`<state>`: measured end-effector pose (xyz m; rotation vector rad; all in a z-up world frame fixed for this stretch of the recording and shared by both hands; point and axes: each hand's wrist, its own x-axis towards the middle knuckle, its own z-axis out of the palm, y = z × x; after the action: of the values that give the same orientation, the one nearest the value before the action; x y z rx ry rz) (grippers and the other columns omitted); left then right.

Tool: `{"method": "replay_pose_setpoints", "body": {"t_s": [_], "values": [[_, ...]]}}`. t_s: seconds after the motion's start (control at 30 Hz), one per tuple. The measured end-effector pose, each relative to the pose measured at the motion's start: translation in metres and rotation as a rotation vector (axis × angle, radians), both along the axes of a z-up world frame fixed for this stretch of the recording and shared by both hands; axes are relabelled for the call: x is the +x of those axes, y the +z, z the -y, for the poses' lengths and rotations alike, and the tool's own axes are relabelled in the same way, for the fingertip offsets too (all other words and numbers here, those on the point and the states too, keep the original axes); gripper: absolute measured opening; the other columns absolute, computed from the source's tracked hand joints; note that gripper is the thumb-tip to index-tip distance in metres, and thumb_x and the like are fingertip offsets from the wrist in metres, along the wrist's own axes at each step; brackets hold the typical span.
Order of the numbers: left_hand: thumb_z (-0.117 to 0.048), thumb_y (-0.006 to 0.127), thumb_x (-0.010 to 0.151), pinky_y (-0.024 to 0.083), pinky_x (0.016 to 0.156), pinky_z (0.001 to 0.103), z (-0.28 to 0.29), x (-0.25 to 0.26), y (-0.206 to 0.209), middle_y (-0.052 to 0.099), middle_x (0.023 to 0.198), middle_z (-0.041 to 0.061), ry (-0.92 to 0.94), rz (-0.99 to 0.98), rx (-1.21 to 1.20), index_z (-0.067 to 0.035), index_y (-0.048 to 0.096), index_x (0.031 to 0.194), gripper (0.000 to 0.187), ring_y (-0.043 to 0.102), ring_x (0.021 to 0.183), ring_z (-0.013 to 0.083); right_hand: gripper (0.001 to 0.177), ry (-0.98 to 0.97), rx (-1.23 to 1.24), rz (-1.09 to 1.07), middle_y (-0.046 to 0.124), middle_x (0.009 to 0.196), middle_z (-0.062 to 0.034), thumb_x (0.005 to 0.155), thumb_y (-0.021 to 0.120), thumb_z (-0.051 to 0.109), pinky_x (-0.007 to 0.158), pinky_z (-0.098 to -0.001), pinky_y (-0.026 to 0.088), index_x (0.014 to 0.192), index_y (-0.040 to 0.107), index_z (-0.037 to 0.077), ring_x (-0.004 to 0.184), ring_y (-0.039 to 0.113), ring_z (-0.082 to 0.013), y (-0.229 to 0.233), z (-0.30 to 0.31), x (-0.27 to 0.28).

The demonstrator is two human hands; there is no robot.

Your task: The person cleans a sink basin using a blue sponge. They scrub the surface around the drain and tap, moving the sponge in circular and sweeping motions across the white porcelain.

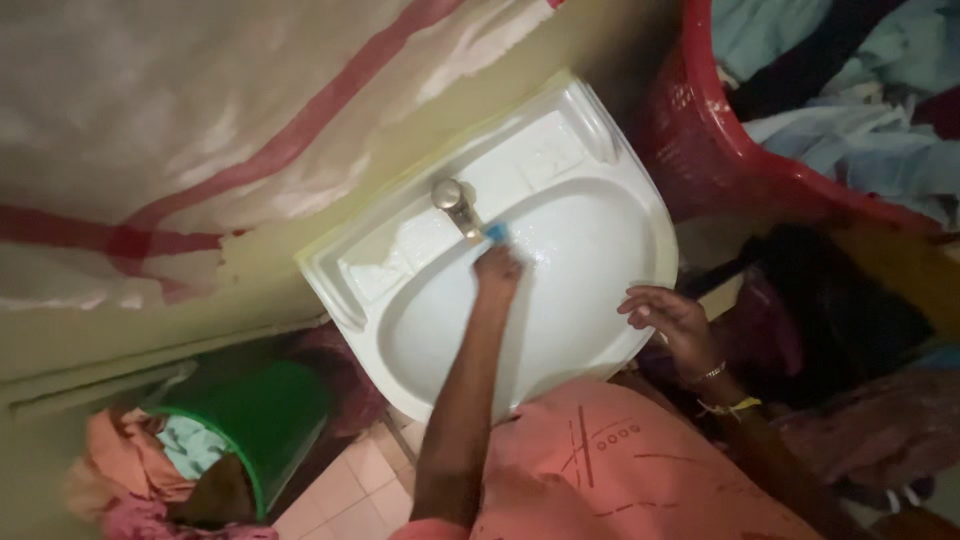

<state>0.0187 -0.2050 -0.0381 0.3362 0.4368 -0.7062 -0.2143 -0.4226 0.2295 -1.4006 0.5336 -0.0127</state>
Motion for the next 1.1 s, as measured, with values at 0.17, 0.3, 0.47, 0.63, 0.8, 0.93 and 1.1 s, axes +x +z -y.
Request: {"method": "replay_pose_setpoints", "body": {"t_s": [0.17,0.3,0.47,0.63,0.8,0.93,1.1], "values": [[-0.015,0.051,0.094,0.026,0.036,0.031,0.141,-0.007,0.025,0.045,0.059,0.0,-0.189,-0.096,0.345,-0.007,0.056,0.083,0.014,0.036,0.043,0.0141,0.034,-0.004,-0.033,0.013,0.077,0.104,-0.0128,0.096,0.064,0.01,0.083,-0.0319,0.056,0.126,0.067,-0.006,0.09,0.069,-0.0171,0.013,0.005,0.005],[-0.012,0.052,0.096,0.034,0.043,0.03,0.083,0.0,0.028,0.039,0.058,-0.002,-0.067,-0.136,0.074,-0.009,0.057,0.086,0.011,0.037,0.045,0.0137,0.034,-0.052,-0.028,0.046,0.077,0.106,-0.013,0.097,0.062,0.01,0.082,-0.0317,0.055,0.127,0.067,-0.006,0.088,0.067,-0.0172,0.01,0.007,0.0],[-0.015,0.044,0.101,0.036,0.046,0.022,-0.098,-0.026,0.03,0.044,0.068,-0.001,0.224,-0.29,0.142,-0.008,0.056,0.089,0.018,0.043,0.054,0.0107,0.034,-0.061,-0.001,-0.021,0.076,0.106,-0.014,0.098,0.064,0.011,0.082,-0.0337,0.056,0.127,0.066,-0.006,0.089,0.068,-0.0184,0.0,0.002,-0.002],[-0.006,0.045,0.102,0.033,0.044,0.025,-0.199,-0.07,0.048,0.032,0.058,-0.002,0.45,-0.343,0.083,-0.014,0.041,0.074,0.03,0.033,0.047,0.0117,0.032,0.04,-0.038,-0.054,0.077,0.107,-0.0123,0.099,0.061,0.011,0.083,-0.0319,0.057,0.127,0.066,-0.004,0.092,0.07,-0.0173,0.006,-0.012,0.01],[0.0,0.044,0.102,0.032,0.045,0.025,-0.196,-0.065,0.042,0.03,0.059,-0.002,0.585,-0.421,0.146,-0.016,0.036,0.072,0.035,0.031,0.046,0.0124,0.035,0.174,-0.017,0.043,0.076,0.106,-0.0128,0.097,0.068,0.014,0.083,-0.0324,0.058,0.128,0.066,-0.004,0.089,0.069,-0.0177,0.004,-0.017,0.03],[-0.01,0.046,0.1,0.036,0.047,0.028,-0.138,-0.025,0.025,0.038,0.063,0.001,0.451,-0.477,0.172,-0.012,0.046,0.078,0.022,0.038,0.052,0.0154,0.038,0.147,0.041,0.025,0.076,0.105,-0.0125,0.095,0.071,0.016,0.083,-0.0338,0.059,0.126,0.067,-0.004,0.09,0.07,-0.0177,0.003,-0.02,0.036],[-0.008,0.052,0.093,0.041,0.05,0.034,-0.059,0.006,0.021,0.048,0.067,0.005,0.226,-0.374,0.126,-0.009,0.051,0.079,0.014,0.043,0.055,0.019,0.037,0.182,0.024,0.045,0.077,0.105,-0.0128,0.094,0.071,0.017,0.081,-0.0337,0.058,0.126,0.068,-0.002,0.088,0.069,-0.0179,0.001,-0.018,0.037]]}}
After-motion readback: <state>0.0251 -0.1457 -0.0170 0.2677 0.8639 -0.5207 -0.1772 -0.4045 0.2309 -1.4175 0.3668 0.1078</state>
